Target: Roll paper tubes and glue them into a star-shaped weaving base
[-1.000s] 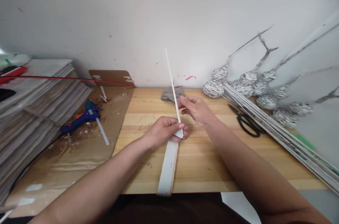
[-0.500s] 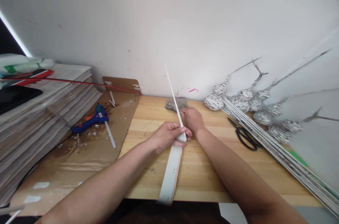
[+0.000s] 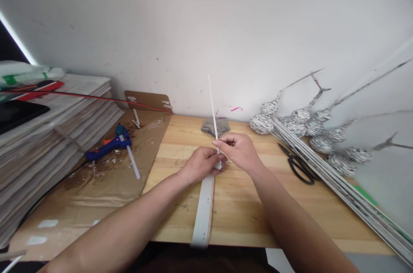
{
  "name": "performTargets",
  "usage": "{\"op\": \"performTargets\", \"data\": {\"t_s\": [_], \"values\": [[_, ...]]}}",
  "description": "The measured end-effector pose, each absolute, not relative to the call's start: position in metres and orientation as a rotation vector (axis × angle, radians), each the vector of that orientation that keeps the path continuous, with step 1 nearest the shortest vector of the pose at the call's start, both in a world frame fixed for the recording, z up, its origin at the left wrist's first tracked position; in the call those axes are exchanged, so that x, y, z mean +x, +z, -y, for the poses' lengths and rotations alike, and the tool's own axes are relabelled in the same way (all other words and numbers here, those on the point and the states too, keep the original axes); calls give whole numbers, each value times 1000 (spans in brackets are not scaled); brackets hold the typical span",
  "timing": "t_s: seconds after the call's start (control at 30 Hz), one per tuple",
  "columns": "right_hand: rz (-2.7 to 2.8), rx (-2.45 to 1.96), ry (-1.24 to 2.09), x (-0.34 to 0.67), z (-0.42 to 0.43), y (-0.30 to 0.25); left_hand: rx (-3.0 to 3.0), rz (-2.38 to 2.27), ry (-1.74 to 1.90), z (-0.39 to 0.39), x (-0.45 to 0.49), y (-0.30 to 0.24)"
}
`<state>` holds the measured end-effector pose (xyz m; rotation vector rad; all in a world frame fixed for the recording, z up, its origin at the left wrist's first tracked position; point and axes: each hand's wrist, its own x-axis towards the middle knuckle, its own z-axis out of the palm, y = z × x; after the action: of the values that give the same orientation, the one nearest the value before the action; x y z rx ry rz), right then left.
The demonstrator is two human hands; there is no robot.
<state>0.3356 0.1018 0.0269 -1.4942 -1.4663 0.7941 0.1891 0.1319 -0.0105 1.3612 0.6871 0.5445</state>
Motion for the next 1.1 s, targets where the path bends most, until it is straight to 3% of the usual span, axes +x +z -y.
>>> {"op": "performTargets", "data": {"t_s": [0.23,0.4,0.5,0.77,1.1], "values": [[1447,-1470,763,340,-105,21,1375,-704,504,-132,189,-11],[1421,-1316,1234,356,-106,26,1280,-670,424,-130,188,-7],[1299,-1255,1348,359,-107,23,1277,-635,398,-127,188,-4],[1070,-1232,1355,355,-110,19,1263,-600,347,-126,186,-2],[1214,-1278,1265,360,-108,21,1265,-587,360,-127,187,-6]]}}
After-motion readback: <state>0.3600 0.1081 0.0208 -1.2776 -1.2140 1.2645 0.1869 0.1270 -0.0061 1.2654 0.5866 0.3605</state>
